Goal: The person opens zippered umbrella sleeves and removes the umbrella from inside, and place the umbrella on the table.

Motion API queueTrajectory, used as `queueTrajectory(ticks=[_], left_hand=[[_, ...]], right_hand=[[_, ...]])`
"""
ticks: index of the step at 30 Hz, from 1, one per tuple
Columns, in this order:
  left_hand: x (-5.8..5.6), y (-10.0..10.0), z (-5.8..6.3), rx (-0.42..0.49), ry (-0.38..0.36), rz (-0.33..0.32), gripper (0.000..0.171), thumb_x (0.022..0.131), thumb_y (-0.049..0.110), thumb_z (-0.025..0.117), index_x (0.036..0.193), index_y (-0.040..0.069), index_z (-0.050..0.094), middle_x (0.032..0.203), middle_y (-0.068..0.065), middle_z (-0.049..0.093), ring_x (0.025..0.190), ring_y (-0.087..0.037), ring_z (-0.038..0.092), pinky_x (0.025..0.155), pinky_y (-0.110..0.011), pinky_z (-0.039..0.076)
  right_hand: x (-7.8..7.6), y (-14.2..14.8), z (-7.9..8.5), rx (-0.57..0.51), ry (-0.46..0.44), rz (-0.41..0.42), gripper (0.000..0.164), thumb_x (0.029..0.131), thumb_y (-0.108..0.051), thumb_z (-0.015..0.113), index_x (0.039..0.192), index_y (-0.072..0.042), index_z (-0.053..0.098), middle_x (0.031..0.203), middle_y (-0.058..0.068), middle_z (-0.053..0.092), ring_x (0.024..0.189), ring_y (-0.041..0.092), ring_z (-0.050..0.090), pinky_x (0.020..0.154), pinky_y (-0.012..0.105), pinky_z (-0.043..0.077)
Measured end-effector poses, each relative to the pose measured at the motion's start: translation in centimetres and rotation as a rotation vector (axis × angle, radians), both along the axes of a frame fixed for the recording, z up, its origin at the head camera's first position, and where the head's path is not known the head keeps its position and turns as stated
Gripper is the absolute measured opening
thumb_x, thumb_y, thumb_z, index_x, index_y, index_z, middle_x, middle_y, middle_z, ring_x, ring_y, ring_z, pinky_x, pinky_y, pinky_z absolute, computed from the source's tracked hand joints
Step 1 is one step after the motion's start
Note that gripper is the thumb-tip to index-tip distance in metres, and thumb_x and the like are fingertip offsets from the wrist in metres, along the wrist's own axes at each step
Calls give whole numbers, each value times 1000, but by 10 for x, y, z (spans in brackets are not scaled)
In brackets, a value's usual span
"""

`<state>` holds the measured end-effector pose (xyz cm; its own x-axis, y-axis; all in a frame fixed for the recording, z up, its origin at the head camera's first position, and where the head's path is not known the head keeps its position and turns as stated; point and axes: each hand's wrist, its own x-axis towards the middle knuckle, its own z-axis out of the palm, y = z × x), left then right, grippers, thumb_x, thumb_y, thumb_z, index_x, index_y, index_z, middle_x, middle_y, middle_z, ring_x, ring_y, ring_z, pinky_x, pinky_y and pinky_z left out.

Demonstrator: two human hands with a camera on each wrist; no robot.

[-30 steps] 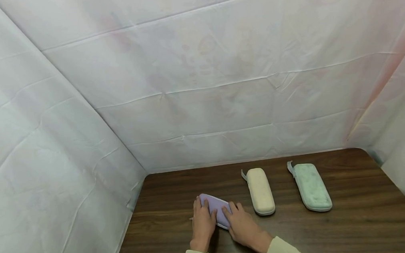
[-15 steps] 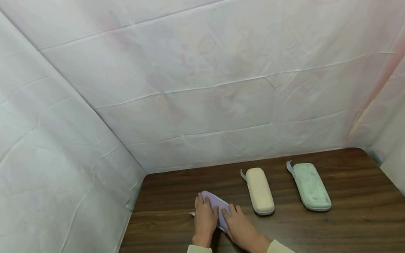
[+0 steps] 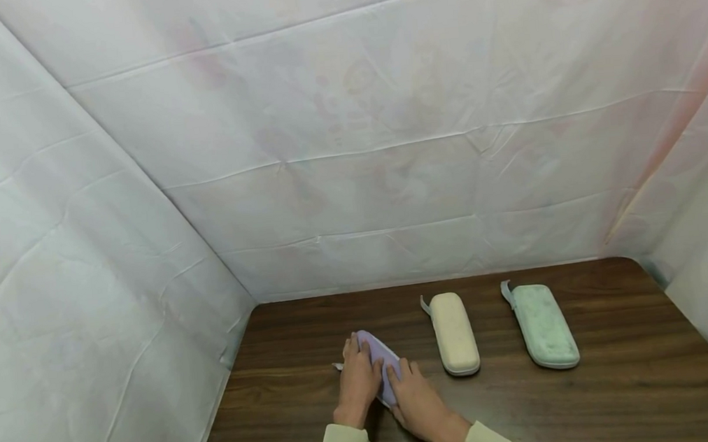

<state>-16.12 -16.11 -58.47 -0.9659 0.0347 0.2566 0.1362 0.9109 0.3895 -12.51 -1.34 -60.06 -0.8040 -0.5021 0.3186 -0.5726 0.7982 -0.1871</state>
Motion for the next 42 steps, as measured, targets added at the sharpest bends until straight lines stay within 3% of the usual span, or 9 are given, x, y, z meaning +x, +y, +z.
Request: queueTrajectory(ticks=[13,19,31,42], left_hand=[[-5,-2,1,-20,-44,-86,51,95,7,74,134,-23,58,150,-43,46,142,-57,44,112,-60,45],[-6,-2,2,-3,-60,-111,50,95,6,73,133,-23,58,151,-42,45,142,-59,44,112,-62,43],[-10,-4,4,-52,-55,-164,48,95,5,72,133,-20,60,151,-40,48,141,-55,47,111,-59,46],[-13,-7,2,-42,-74,-193,49,96,6,73,135,-20,59,152,-39,47,143,-54,46,111,-59,46]], right_hand=[[9,-16,-6,-45,35,-125,79,69,-37,98,133,1,70,109,18,59,91,27,61,51,34,54],[11,-19,-7,-60,80,-130,81,67,-39,99,131,2,70,109,18,58,91,28,59,53,33,55],[16,-21,-8,-52,77,-127,84,71,-42,97,135,5,67,114,19,58,94,26,57,55,28,54],[16,-25,-13,-22,111,-137,84,71,-46,97,132,5,69,112,18,57,90,25,55,62,25,55]])
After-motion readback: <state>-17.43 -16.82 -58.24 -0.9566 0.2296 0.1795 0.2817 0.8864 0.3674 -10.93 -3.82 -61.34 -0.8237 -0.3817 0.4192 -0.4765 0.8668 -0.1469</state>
